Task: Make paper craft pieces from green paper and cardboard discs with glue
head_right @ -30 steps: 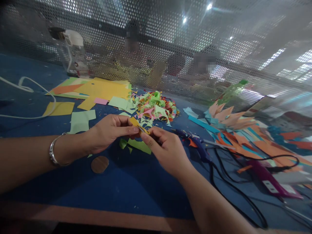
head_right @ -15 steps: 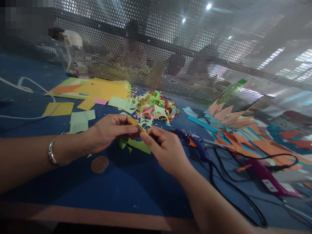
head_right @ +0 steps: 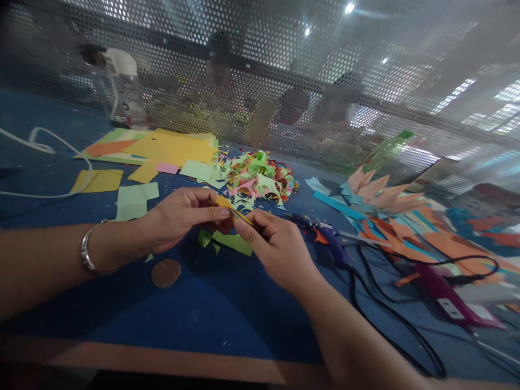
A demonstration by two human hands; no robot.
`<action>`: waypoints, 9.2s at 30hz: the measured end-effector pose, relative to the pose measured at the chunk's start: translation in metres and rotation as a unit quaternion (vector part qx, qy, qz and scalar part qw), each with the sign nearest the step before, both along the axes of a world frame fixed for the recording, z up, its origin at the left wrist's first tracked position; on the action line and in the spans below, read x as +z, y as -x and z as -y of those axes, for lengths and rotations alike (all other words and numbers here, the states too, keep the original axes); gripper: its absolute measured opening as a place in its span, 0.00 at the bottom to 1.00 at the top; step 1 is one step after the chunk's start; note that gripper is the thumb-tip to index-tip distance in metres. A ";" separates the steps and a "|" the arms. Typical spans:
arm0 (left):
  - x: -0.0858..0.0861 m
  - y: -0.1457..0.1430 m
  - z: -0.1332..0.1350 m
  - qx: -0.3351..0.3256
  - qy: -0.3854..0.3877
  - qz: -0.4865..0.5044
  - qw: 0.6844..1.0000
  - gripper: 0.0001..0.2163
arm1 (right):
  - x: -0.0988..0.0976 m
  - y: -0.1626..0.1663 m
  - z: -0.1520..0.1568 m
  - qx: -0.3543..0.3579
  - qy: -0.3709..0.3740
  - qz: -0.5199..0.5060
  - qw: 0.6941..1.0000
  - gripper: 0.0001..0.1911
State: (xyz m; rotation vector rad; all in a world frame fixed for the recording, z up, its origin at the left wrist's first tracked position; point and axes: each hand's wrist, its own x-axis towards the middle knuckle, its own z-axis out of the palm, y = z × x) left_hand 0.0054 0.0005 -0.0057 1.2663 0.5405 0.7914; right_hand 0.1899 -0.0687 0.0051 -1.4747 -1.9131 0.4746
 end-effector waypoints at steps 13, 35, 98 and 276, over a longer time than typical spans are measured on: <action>-0.001 0.001 0.000 -0.004 -0.010 0.002 1.000 0.10 | -0.001 -0.002 0.000 -0.003 -0.002 0.017 1.000 0.18; 0.002 -0.001 0.001 -0.007 0.031 -0.015 0.999 0.11 | -0.002 -0.003 0.001 0.007 0.010 0.008 1.000 0.17; 0.006 0.003 -0.006 -0.050 -0.038 -0.058 0.996 0.06 | -0.001 -0.002 0.002 0.020 0.011 0.006 1.000 0.17; 0.014 0.000 0.009 0.080 0.080 -0.032 0.993 0.06 | -0.004 0.013 -0.003 0.035 -0.189 0.042 0.980 0.02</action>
